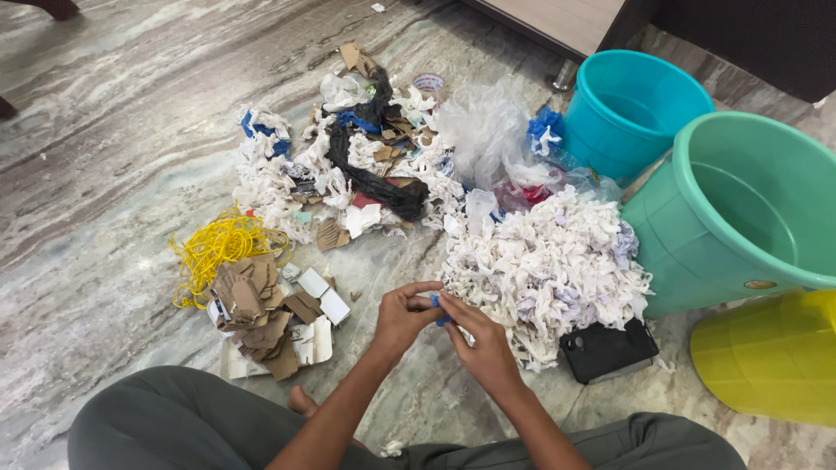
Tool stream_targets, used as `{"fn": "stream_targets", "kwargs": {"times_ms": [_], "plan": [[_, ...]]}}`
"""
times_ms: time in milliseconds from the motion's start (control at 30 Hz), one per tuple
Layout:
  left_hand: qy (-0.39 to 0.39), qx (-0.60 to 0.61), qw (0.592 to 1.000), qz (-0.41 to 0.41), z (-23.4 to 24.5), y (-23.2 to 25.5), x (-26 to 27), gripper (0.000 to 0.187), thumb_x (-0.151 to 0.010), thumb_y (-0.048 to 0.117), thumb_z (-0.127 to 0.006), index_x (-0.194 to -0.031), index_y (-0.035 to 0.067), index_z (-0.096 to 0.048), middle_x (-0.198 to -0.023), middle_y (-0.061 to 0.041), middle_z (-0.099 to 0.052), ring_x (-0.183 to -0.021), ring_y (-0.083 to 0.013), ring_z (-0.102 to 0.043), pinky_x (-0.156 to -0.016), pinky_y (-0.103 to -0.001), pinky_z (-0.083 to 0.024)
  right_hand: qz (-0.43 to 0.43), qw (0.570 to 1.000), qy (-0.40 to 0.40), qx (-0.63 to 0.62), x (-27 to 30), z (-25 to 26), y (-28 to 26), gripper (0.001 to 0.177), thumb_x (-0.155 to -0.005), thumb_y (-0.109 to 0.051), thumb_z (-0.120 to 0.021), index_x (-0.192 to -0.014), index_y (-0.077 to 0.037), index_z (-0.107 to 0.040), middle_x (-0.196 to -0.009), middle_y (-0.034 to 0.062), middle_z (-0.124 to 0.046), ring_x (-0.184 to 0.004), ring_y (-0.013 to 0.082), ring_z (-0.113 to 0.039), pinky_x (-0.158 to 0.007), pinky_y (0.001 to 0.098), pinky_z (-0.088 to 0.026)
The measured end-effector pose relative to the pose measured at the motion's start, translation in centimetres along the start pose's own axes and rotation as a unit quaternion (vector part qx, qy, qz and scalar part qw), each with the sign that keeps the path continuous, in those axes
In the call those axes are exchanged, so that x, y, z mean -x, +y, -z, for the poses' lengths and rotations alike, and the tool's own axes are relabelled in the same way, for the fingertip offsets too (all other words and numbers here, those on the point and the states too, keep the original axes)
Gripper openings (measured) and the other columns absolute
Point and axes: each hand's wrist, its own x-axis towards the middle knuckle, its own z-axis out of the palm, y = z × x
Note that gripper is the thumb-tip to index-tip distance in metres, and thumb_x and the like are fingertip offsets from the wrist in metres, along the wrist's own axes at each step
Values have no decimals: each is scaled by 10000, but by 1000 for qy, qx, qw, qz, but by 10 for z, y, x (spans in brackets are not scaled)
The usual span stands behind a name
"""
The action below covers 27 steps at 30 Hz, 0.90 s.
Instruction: The person sits on the floor and sorts a pile of mixed waste by hand. They separate shredded paper, cardboard pieces, plastic bags, and yellow plastic ties into distinct piles on the floor.
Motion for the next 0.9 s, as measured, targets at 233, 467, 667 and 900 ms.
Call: {"fn": "stream_targets", "kwargs": {"times_ms": [233,467,667,900], "plan": [[-64,66,995,34,-6,-8,-2,454,-881,1,-725,-1332,1,-670,-1029,-78,-774,-935,-107,-715,-856,-251,-584,-54,995,79,21,-4,4,7,312,-872,-23,-722,-1173,-91,-761,-1149,95,-778,-1048,238,-760,-881,347,-590],[59,-85,993,-53,-36,-27,4,419,-864,101,-754,-1267,6,-685,-1121,-21,-733,-945,-99,-678,-800,-283,-598,-26,987,138,82,-4,3,15,236,-804,4,-769,-1034,-44,-790,-1001,114,-753,-891,260,-743,-790,337,-573],[-26,92,995,32,-34,-30,-4,314,-991,114,-661,-1256,-48,-709,-1087,-120,-767,-943,-139,-728,-860,-299,-621,-201,967,144,-53,-10,6,19,183,-810,-35,-801,-993,-42,-803,-897,79,-782,-767,206,-768,-648,322,-603],[53,78,994,57,-43,-31,4,312,-1027,98,-534,-1258,-44,-688,-1110,-132,-760,-985,-186,-740,-917,-338,-634,-35,989,69,126,3,-12,22,224,-859,9,-716,-1076,-11,-771,-935,115,-707,-820,227,-676,-747,340,-569]]}}
